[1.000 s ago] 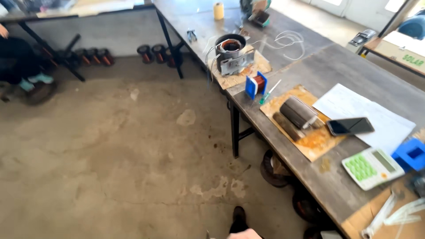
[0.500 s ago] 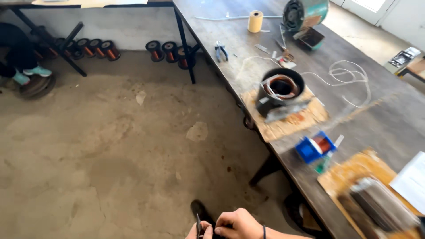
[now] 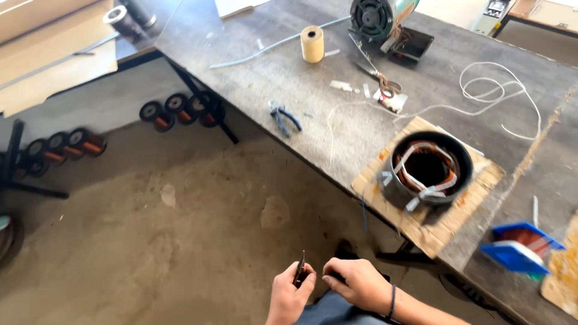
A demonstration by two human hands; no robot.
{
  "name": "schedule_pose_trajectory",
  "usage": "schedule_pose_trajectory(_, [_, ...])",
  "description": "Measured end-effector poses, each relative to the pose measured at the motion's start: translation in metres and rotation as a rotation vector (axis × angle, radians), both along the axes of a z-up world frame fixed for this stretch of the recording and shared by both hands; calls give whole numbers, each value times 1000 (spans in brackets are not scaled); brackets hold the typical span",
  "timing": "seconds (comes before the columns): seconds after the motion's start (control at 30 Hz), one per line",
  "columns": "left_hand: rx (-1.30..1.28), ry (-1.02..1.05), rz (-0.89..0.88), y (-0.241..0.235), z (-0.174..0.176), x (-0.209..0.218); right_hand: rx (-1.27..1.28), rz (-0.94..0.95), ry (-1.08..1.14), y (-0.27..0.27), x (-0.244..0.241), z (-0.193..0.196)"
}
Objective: Stripping insulation from wires and preparing them for connection to a motor stator on a workshop bench
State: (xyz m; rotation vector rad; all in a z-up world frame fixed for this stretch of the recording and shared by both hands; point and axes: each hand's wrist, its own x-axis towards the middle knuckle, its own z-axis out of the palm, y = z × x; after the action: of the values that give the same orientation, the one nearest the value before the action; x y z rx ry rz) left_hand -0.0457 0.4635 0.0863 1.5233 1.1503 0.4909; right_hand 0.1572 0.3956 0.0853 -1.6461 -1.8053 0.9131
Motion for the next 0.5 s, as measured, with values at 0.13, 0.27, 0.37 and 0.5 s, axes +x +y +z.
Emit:
schedule_pose_trajectory(0.13, [-77,-99,-98,95,-5,44,37,-186,181,80,34,0])
schedule_pose_trajectory(0.27, [-103,-58,-64,192,-5,89,-6,-402,365,151,66,-43])
schedule_pose_trajectory(0.37, [266,110,-147,263,-12,108,-13,-644,735,182,74,-78])
schedule_pose_trajectory(0.5, [795,169,-401,350,-25,154,-4,-878,902,206,88,-107])
